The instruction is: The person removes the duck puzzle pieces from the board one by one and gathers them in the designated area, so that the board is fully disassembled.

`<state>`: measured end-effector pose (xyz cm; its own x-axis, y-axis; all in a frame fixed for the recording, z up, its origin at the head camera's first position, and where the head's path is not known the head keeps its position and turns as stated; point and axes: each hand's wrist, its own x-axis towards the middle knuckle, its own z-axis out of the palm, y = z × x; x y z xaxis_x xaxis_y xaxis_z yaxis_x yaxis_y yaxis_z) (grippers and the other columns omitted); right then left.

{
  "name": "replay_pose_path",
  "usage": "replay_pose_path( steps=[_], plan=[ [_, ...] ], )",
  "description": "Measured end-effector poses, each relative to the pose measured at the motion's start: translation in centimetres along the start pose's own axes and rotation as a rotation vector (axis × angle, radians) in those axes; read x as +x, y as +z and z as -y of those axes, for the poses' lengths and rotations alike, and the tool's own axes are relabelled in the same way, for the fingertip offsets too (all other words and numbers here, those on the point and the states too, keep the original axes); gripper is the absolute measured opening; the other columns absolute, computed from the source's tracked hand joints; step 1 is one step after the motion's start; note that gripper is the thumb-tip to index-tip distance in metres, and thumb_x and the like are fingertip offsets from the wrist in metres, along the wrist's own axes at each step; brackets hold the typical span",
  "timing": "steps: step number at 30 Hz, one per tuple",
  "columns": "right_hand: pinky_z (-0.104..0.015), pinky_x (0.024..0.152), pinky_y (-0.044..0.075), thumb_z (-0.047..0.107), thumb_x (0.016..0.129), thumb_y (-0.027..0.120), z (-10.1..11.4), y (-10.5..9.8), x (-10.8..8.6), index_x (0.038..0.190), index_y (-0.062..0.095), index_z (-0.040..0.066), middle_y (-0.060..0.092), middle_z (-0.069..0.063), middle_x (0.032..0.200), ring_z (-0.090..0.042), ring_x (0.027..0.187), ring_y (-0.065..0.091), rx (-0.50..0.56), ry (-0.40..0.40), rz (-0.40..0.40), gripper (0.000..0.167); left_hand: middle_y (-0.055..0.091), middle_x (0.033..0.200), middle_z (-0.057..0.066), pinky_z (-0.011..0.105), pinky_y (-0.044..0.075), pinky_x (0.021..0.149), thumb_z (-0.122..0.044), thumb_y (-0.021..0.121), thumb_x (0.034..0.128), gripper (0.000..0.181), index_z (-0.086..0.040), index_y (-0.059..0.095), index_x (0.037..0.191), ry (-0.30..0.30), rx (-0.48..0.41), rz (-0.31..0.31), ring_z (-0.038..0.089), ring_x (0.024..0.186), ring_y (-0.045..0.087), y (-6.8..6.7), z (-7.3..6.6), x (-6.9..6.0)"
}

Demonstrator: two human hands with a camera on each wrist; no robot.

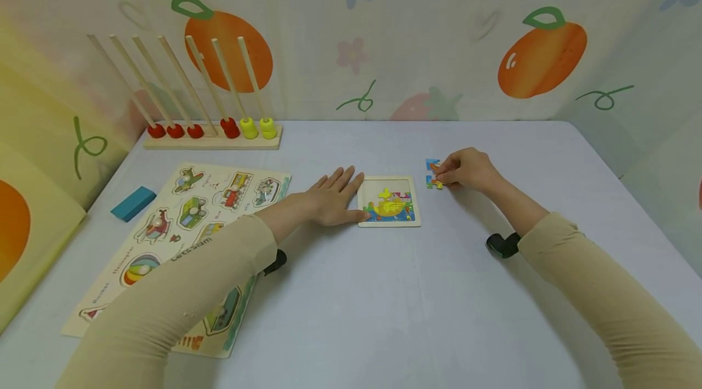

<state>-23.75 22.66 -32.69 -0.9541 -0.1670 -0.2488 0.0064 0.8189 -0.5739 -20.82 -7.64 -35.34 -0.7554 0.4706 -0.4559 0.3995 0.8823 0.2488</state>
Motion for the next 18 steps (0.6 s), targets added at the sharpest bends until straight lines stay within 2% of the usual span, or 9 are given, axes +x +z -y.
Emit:
replay_pose_path(
  steps=[9, 18],
  plan=[
    [-0.021, 0.063, 0.05, 0.016, 0.091, 0.071, 0.11, -0.03, -0.1, 0.102, 0.071, -0.003, 0.072, -0.005, 0.081, -0.008, 0.065, 0.063, -0.007, -0.003, -0.011, 0.022, -0.019, 0.167, 0.001, 0.05, -0.004, 0.128, -0.071, 0.04, 0.0939, 0.095, -0.024, -0.011, 0.159, 0.0, -0.008, 0.003, 0.025, 0.157, -0.016, 0.06, 0.05, 0.03],
    [-0.021, 0.065, 0.047, 0.019, 0.094, 0.067, 0.51, 0.03, -0.14, 0.104, 0.069, 0.0, 0.068, -0.01, 0.086, -0.019, 0.076, 0.06, -0.018, -0.009, -0.054, 0.021, -0.019, 0.167, 0.001, 0.049, -0.005, 0.128, -0.069, 0.04, 0.0949, 0.093, -0.024, -0.011, 0.159, -0.013, 0.012, 0.011, 0.025, 0.157, -0.016, 0.06, 0.02, 0.3]
  ],
)
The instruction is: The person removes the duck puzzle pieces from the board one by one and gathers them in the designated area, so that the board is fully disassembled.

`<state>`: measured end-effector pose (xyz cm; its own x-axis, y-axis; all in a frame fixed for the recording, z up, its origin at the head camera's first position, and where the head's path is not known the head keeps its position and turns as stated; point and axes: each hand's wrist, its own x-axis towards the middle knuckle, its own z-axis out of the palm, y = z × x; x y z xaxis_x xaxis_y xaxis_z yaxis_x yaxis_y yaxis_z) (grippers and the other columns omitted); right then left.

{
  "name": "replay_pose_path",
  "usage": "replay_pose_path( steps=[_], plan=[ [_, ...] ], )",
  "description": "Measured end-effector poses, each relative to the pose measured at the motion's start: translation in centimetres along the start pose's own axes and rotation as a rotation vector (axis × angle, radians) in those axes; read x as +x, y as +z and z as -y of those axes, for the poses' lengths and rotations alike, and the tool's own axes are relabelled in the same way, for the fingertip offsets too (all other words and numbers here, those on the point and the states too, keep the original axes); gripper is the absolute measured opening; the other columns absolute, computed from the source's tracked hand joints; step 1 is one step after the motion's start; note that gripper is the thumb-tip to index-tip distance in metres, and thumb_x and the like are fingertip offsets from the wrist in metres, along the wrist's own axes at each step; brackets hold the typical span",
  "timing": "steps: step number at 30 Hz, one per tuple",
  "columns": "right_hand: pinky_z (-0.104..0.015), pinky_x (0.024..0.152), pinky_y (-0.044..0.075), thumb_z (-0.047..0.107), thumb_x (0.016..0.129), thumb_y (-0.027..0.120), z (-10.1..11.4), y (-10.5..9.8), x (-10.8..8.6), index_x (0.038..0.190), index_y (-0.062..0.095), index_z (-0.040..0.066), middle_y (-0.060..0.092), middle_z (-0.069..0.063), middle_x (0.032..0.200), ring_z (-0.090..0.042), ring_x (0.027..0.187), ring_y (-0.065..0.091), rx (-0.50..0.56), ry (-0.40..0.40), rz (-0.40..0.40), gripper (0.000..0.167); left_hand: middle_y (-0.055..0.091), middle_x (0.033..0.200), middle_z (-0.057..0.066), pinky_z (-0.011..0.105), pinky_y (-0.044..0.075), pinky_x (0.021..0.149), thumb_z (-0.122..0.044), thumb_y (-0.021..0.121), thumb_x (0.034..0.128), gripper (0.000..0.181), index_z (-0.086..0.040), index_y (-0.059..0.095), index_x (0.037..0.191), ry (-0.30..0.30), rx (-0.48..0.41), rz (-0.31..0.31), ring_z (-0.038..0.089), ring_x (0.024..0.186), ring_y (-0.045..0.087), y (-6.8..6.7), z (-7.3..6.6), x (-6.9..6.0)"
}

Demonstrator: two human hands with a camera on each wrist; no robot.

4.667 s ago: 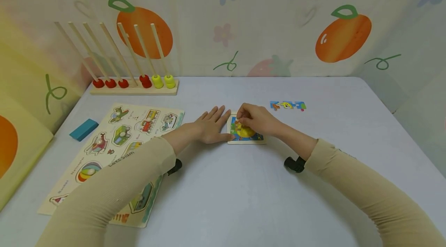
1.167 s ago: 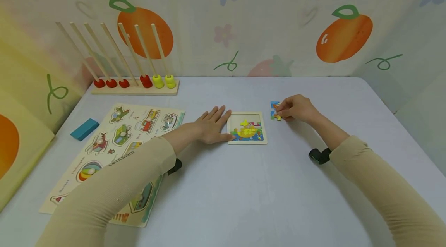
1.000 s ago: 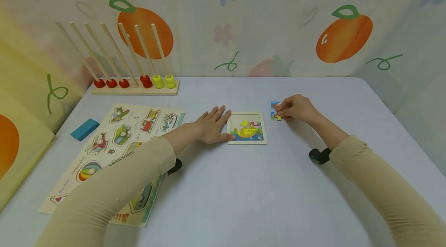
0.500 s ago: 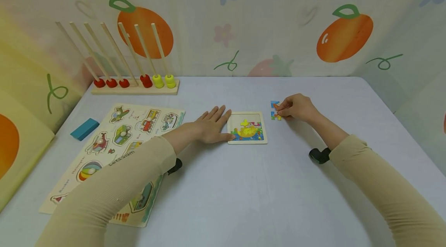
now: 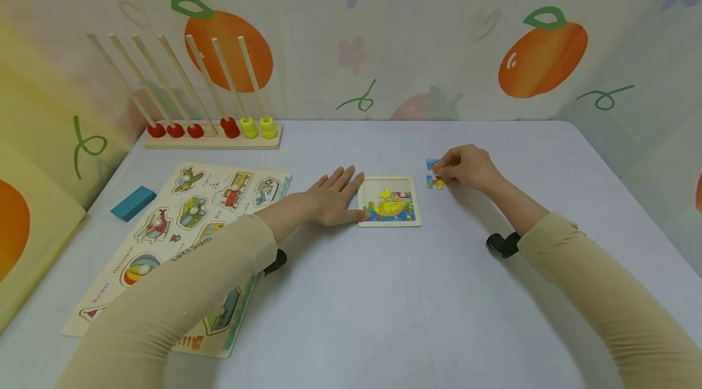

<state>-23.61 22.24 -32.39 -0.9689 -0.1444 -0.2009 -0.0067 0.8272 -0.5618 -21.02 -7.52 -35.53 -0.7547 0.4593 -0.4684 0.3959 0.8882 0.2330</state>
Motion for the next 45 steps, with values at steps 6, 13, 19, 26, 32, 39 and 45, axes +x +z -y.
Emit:
replay_pose_path(
  steps=[6, 13, 19, 26, 32, 39, 45],
  plan=[
    [-0.02, 0.067, 0.051, 0.019, 0.095, 0.065, 0.8, 0.6, 0.1, 0.105, 0.069, 0.001, 0.067, -0.013, 0.09, -0.02, 0.077, 0.06, 0.024, -0.021, -0.009, 0.02, -0.019, 0.167, 0.002, 0.05, -0.005, 0.128, -0.069, 0.038, 0.0955, 0.093, -0.023, -0.012, 0.159, 0.001, -0.003, 0.008, 0.025, 0.157, -0.016, -0.1, -0.2, -0.3],
    [-0.021, 0.062, 0.048, 0.019, 0.095, 0.065, 2.4, 1.7, -0.2, 0.105, 0.069, 0.004, 0.064, -0.008, 0.084, -0.016, 0.068, 0.06, 0.048, -0.062, 0.02, 0.018, -0.019, 0.167, 0.004, 0.049, -0.005, 0.128, -0.066, 0.038, 0.0972, 0.091, -0.02, -0.011, 0.159, 0.005, -0.003, 0.01, 0.026, 0.157, -0.016, -0.4, -0.5, -0.7],
    [-0.022, 0.065, 0.049, 0.019, 0.094, 0.066, 3.7, 2.7, -0.6, 0.106, 0.069, 0.006, 0.061, -0.006, 0.084, -0.016, 0.072, 0.06, 0.064, -0.103, 0.052, 0.018, -0.02, 0.167, 0.003, 0.048, -0.005, 0.128, -0.068, 0.038, 0.096, 0.093, -0.022, -0.013, 0.158, -0.011, 0.014, 0.02, 0.025, 0.156, -0.017, -0.5, -0.5, -0.5],
    [-0.022, 0.065, 0.05, 0.02, 0.093, 0.068, 4.6, 3.4, -1.0, 0.108, 0.068, 0.006, 0.062, -0.008, 0.089, -0.019, 0.075, 0.061, 0.078, -0.148, 0.095, 0.02, -0.019, 0.167, 0.002, 0.049, -0.004, 0.128, -0.069, 0.039, 0.0948, 0.094, -0.022, -0.012, 0.159, -0.018, 0.003, 0.018, 0.026, 0.156, -0.016, -0.3, -0.3, -0.1],
    [-0.022, 0.066, 0.05, 0.019, 0.091, 0.07, 5.0, 3.9, -1.1, 0.109, 0.067, 0.005, 0.062, -0.008, 0.09, -0.019, 0.077, 0.06, 0.068, -0.174, 0.128, 0.023, -0.018, 0.168, 0.001, 0.049, -0.004, 0.128, -0.07, 0.04, 0.0945, 0.094, -0.024, -0.01, 0.159, -0.009, 0.007, 0.002, 0.026, 0.157, -0.015, 0.0, -0.1, 0.0],
    [-0.022, 0.072, 0.048, 0.022, 0.086, 0.076, 5.5, 4.4, -1.4, 0.111, 0.067, 0.007, 0.064, -0.008, 0.094, -0.021, 0.087, 0.06, 0.011, -0.212, 0.155, 0.031, -0.019, 0.167, 0.001, 0.05, -0.004, 0.128, -0.07, 0.038, 0.0947, 0.093, -0.024, -0.011, 0.159, -0.012, 0.005, 0.013, 0.026, 0.157, -0.015, -0.2, -0.1, 0.0],
    [-0.022, 0.07, 0.047, 0.02, 0.084, 0.078, 5.8, 4.9, -1.6, 0.114, 0.064, 0.005, 0.064, -0.007, 0.091, -0.017, 0.08, 0.061, -0.005, -0.244, 0.192, 0.036, -0.019, 0.167, 0.003, 0.05, -0.003, 0.128, -0.069, 0.038, 0.0957, 0.093, -0.022, -0.011, 0.159, -0.006, 0.01, 0.017, 0.027, 0.156, -0.016, -0.2, -0.2, -0.1]
  ],
)
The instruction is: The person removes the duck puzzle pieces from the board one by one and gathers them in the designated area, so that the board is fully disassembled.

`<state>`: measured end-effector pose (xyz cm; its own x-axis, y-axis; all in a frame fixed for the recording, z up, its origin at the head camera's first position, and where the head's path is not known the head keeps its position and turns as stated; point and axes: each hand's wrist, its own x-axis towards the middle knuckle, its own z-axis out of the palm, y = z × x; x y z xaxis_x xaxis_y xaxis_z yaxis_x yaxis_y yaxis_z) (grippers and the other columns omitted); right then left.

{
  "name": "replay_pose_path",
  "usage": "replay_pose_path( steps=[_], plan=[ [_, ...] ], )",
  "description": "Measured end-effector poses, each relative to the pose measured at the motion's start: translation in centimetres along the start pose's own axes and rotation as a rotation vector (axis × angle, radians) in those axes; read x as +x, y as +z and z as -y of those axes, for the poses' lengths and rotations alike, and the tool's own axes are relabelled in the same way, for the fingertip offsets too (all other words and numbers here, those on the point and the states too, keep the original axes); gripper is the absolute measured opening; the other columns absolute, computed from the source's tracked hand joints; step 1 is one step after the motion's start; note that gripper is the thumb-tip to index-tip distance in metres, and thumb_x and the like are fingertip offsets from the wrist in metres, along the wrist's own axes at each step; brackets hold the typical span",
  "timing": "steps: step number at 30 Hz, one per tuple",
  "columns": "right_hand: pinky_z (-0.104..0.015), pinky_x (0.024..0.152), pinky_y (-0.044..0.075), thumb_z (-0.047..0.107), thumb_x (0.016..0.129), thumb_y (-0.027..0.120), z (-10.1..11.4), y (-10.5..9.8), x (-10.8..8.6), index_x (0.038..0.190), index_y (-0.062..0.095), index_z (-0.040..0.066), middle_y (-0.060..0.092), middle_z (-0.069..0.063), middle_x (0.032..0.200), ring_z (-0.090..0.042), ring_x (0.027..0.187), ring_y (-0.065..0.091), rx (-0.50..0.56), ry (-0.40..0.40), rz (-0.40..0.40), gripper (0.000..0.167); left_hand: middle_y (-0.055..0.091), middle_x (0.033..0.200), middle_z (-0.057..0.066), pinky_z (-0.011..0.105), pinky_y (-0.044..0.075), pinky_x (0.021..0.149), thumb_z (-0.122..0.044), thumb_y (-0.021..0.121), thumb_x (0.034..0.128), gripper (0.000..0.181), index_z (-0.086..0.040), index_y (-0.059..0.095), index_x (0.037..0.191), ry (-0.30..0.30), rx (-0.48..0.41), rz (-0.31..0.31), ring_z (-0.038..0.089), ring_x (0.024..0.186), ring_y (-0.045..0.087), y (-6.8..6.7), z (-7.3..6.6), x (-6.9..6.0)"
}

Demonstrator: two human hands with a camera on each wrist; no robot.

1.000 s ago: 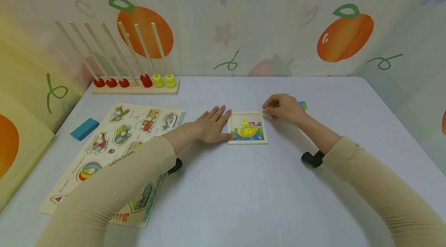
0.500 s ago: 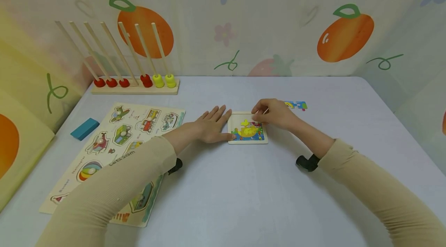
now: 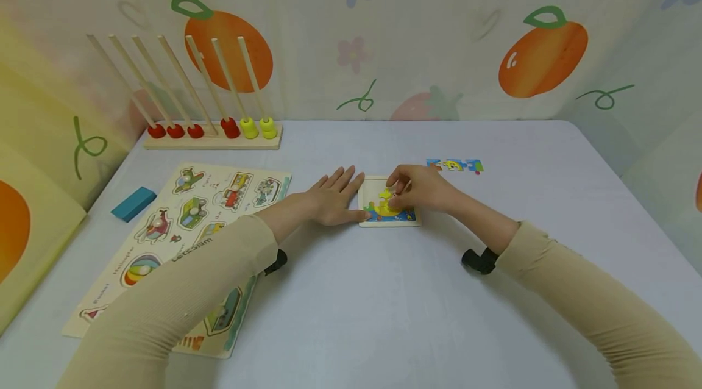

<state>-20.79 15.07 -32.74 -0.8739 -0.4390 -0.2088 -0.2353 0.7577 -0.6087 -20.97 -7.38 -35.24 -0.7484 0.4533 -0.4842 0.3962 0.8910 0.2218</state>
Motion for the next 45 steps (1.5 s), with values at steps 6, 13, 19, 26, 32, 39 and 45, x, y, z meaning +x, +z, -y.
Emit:
replay_pose_path(
  steps=[6, 13, 19, 26, 32, 39, 45],
  plan=[
    [-0.023, 0.071, 0.045, 0.019, 0.082, 0.079, 0.21, 0.26, -0.06, 0.115, 0.063, 0.004, 0.061, -0.006, 0.09, -0.017, 0.079, 0.057, -0.008, -0.013, 0.008, 0.039, -0.018, 0.168, 0.004, 0.051, -0.003, 0.128, -0.067, 0.038, 0.0966, 0.092, -0.021, -0.01, 0.159, 0.011, 0.001, -0.006, 0.028, 0.157, -0.015, -0.21, -0.2, -0.46],
    [-0.023, 0.07, 0.045, 0.018, 0.083, 0.079, 0.35, 0.55, -0.04, 0.117, 0.061, 0.002, 0.06, -0.008, 0.091, -0.018, 0.08, 0.055, -0.027, -0.025, 0.005, 0.041, -0.018, 0.168, 0.005, 0.05, -0.003, 0.128, -0.066, 0.038, 0.0973, 0.091, -0.02, -0.01, 0.159, 0.007, -0.003, -0.001, 0.027, 0.157, -0.015, -0.3, -0.32, -0.63],
    [-0.024, 0.073, 0.046, 0.019, 0.083, 0.079, 0.43, 0.77, -0.1, 0.119, 0.06, 0.003, 0.061, -0.008, 0.094, -0.018, 0.081, 0.055, -0.052, -0.013, 0.0, 0.043, -0.019, 0.167, 0.004, 0.05, -0.003, 0.128, -0.067, 0.038, 0.0966, 0.092, -0.021, -0.011, 0.159, 0.007, 0.003, 0.003, 0.027, 0.156, -0.016, -0.18, -0.16, -0.28],
    [-0.026, 0.076, 0.046, 0.019, 0.082, 0.08, 0.39, 0.94, -0.09, 0.12, 0.061, 0.002, 0.061, -0.01, 0.097, -0.019, 0.084, 0.054, -0.071, -0.008, -0.008, 0.046, -0.019, 0.167, 0.004, 0.05, -0.002, 0.128, -0.069, 0.037, 0.096, 0.092, -0.021, -0.011, 0.159, 0.007, 0.011, -0.002, 0.027, 0.157, -0.015, -0.04, -0.05, -0.14],
    [-0.026, 0.077, 0.046, 0.019, 0.082, 0.081, 0.57, 0.96, -0.06, 0.12, 0.062, 0.001, 0.061, -0.011, 0.099, -0.02, 0.086, 0.054, -0.094, -0.008, -0.007, 0.046, -0.018, 0.167, 0.004, 0.05, -0.002, 0.128, -0.068, 0.038, 0.0958, 0.093, -0.021, -0.011, 0.159, 0.01, 0.006, -0.009, 0.027, 0.157, -0.014, 0.02, 0.0, -0.04],
    [-0.029, 0.082, 0.048, 0.019, 0.083, 0.08, 0.61, 0.97, -0.09, 0.12, 0.062, 0.0, 0.061, -0.014, 0.104, -0.022, 0.091, 0.054, -0.107, -0.01, -0.008, 0.045, -0.018, 0.168, 0.004, 0.05, -0.002, 0.128, -0.068, 0.038, 0.0962, 0.092, -0.022, -0.011, 0.159, 0.008, 0.011, -0.014, 0.027, 0.157, -0.014, 0.08, 0.03, -0.06],
    [-0.03, 0.082, 0.048, 0.019, 0.082, 0.081, 0.61, 0.96, -0.05, 0.117, 0.062, 0.0, 0.061, -0.014, 0.104, -0.023, 0.091, 0.054, -0.106, -0.023, -0.014, 0.044, -0.018, 0.168, 0.004, 0.05, -0.001, 0.128, -0.068, 0.037, 0.0964, 0.092, -0.021, -0.011, 0.159, 0.01, 0.02, -0.018, 0.028, 0.157, -0.014, 0.15, 0.06, -0.02]
  ],
)
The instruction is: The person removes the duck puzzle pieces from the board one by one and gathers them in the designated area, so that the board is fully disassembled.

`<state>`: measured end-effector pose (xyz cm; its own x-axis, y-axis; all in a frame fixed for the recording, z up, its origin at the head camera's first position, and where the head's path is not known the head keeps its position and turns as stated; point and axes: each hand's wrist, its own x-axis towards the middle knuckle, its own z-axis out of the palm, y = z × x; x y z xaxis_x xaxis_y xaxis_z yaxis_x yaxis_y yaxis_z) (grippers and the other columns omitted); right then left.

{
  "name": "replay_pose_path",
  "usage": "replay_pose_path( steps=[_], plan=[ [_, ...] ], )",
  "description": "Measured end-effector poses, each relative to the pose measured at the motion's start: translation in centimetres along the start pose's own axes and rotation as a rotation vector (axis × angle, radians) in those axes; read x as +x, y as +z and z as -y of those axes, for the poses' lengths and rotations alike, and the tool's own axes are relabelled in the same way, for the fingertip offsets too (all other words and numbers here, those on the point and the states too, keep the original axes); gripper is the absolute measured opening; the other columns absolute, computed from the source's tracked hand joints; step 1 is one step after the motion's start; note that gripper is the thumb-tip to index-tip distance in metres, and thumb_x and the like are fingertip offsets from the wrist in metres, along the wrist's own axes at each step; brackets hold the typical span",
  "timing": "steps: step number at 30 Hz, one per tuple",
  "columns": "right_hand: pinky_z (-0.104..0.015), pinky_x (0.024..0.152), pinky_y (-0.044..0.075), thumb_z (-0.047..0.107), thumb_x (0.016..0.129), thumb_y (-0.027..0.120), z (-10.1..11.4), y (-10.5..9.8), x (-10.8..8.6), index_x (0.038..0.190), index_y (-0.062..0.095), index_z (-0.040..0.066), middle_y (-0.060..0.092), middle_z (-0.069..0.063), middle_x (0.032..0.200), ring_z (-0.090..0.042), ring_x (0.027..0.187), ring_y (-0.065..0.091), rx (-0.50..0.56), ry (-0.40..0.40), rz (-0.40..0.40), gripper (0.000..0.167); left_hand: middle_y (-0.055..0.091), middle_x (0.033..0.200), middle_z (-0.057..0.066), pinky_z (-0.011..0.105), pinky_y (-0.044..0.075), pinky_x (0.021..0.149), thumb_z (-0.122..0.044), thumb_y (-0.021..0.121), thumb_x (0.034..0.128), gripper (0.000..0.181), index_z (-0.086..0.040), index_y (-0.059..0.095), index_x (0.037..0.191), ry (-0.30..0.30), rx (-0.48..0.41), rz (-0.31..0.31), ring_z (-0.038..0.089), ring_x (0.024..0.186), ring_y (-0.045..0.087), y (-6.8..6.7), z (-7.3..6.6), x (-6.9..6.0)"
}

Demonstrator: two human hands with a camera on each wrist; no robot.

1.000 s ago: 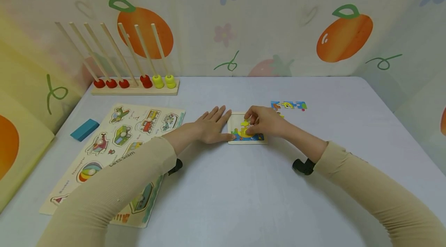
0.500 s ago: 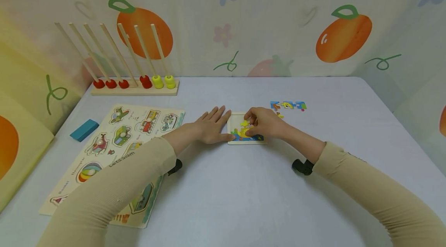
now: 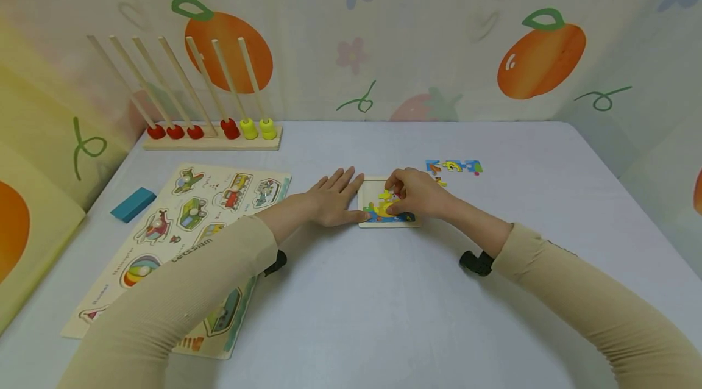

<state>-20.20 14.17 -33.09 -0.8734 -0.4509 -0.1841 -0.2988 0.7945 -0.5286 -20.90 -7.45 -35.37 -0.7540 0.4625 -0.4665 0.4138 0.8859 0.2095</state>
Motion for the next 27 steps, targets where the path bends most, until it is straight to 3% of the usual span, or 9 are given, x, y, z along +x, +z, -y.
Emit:
replay_pose_path(
  steps=[27],
  plan=[
    [-0.032, 0.084, 0.049, 0.015, 0.081, 0.082, 0.24, -0.03, -0.04, 0.117, 0.056, 0.002, 0.062, -0.014, 0.106, -0.023, 0.093, 0.055, 0.024, -0.019, -0.016, 0.047, -0.019, 0.167, 0.003, 0.051, -0.002, 0.128, -0.071, 0.037, 0.0948, 0.093, -0.023, -0.012, 0.159, -0.006, -0.008, 0.012, 0.027, 0.157, -0.015, -0.11, 0.16, 0.08]
  ],
)
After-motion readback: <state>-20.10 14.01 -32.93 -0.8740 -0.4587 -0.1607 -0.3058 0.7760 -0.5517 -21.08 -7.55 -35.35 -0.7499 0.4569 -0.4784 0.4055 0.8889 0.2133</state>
